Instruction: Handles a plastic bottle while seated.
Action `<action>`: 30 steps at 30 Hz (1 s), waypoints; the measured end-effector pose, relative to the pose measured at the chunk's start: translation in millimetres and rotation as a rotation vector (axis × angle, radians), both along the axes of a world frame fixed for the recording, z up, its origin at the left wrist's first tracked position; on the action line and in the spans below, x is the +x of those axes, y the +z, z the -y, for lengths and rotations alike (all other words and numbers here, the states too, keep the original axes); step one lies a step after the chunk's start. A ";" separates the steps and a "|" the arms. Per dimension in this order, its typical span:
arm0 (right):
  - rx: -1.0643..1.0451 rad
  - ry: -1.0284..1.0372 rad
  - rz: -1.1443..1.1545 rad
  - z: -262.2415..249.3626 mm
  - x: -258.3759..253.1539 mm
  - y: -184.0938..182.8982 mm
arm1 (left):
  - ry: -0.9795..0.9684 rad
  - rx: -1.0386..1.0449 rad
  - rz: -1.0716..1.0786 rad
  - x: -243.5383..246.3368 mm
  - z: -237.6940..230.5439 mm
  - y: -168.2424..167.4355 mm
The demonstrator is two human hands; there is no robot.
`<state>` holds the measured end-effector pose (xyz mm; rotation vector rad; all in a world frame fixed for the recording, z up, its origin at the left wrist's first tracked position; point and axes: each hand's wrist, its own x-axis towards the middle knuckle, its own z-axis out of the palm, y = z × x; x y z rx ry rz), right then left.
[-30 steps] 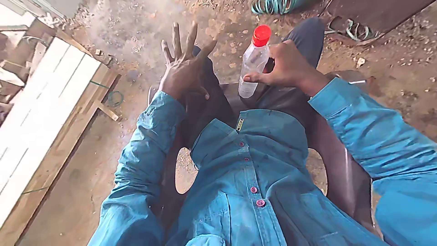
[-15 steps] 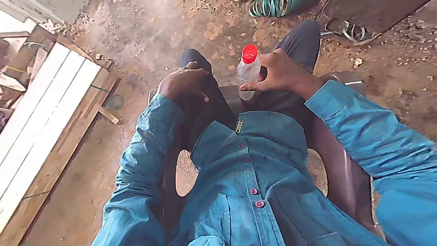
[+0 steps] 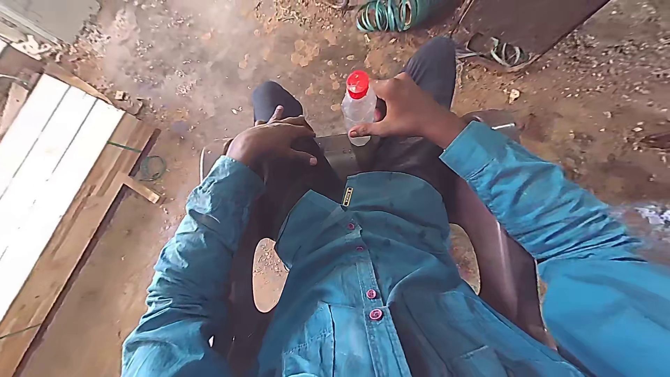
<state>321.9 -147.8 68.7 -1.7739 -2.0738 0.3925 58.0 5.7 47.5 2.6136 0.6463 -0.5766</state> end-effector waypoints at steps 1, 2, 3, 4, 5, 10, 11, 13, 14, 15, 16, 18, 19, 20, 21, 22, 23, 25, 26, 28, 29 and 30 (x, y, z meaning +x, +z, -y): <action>-0.005 0.000 -0.008 -0.3 -0.1 -0.4 | -0.018 0.010 0.001 0.2 -0.7 -0.2; -0.001 0.005 -0.015 -0.6 -0.3 -1.4 | -0.036 0.010 0.021 -0.5 -2.4 -1.3; 0.001 0.012 -0.016 -1.0 -0.6 -2.3 | -0.047 0.010 0.034 -1.3 -4.1 -1.9; 0.007 0.019 -0.019 -1.4 -0.9 -3.2 | -0.051 0.017 0.030 -1.7 -5.4 -2.1; -0.001 0.020 -0.019 -1.0 -1.5 -2.6 | -0.053 0.014 0.026 -1.6 -5.7 -1.5; 0.003 0.035 -0.026 -0.8 -1.4 -5.1 | -0.103 0.021 0.053 -2.0 -8.8 -5.5; -0.007 0.032 -0.025 0.0 -2.0 -3.8 | -0.106 0.021 0.053 -2.3 -9.6 -6.8; -0.008 0.029 -0.033 1.4 -3.2 -1.5 | -0.087 0.007 0.095 -4.0 -9.8 -9.8; -0.007 0.033 -0.041 1.9 -3.6 -0.5 | -0.077 -0.007 0.101 -4.2 -9.1 -8.7; -0.009 0.037 -0.045 2.1 -3.6 -0.4 | -0.070 -0.007 0.096 -4.4 -8.6 -7.9; 0.001 0.041 -0.045 1.7 -3.2 -1.4 | -0.068 0.003 0.082 -4.6 -8.6 -7.5; 0.020 0.053 -0.047 0.9 -2.4 -3.9 | -0.052 0.004 0.071 -3.9 -6.7 -5.3; 0.025 0.057 -0.049 0.6 -2.4 -4.1 | -0.044 0.010 0.053 -3.5 -5.7 -3.8; 0.028 0.059 -0.048 0.5 -2.7 -4.2 | -0.034 0.009 0.042 -3.3 -4.9 -3.0; 0.032 0.060 -0.049 0.8 -3.2 -4.0 | -0.020 0.005 0.039 -3.3 -4.0 -2.3; 0.032 0.061 -0.046 1.0 -3.4 -3.5 | -0.006 0.009 0.031 -3.3 -3.5 -1.9; 0.038 0.065 -0.048 1.0 -3.4 -3.7 | 0.004 0.011 0.021 -3.4 -3.3 -1.4; 0.046 0.073 -0.048 0.4 -3.2 -4.6 | -0.005 0.018 0.017 -4.4 -4.8 -2.7; 0.050 0.074 -0.048 -0.1 -3.1 -5.5 | -0.011 0.014 0.024 -4.8 -5.5 -3.2; 0.050 0.075 -0.046 -1.0 -2.4 -6.4 | -0.018 0.015 0.033 -4.7 -5.9 -3.5; 0.050 0.075 -0.044 -1.0 -2.1 -6.9 | -0.025 0.016 0.043 -4.5 -6.0 -3.9; 0.052 0.077 -0.049 -1.1 -1.9 -7.4 | -0.028 0.014 0.051 -4.4 -6.0 -4.1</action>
